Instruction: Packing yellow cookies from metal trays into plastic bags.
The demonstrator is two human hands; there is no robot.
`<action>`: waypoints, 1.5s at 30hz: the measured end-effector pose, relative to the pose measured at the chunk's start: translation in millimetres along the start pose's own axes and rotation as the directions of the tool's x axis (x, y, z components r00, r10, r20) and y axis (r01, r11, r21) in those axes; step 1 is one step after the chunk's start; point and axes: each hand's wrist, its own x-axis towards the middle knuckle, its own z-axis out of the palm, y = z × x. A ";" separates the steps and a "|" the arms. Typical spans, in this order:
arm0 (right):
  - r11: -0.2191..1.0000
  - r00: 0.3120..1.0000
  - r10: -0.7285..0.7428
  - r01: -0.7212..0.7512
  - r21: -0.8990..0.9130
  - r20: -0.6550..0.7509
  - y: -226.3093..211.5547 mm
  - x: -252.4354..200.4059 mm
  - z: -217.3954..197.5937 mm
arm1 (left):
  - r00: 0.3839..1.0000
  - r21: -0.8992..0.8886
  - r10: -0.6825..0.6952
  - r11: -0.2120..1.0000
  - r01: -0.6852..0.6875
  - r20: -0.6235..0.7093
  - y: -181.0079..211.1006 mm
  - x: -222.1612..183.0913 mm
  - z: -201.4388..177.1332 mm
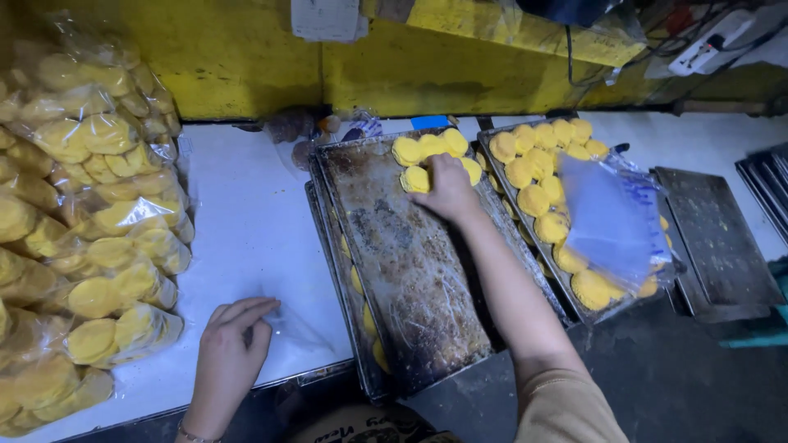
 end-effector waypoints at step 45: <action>0.863 0.747 -0.324 0.485 0.142 -0.580 54.6 4.7 -25.1 | 0.950 -0.008 -0.310 0.950 0.311 0.035 52.6 -34.4 -34.5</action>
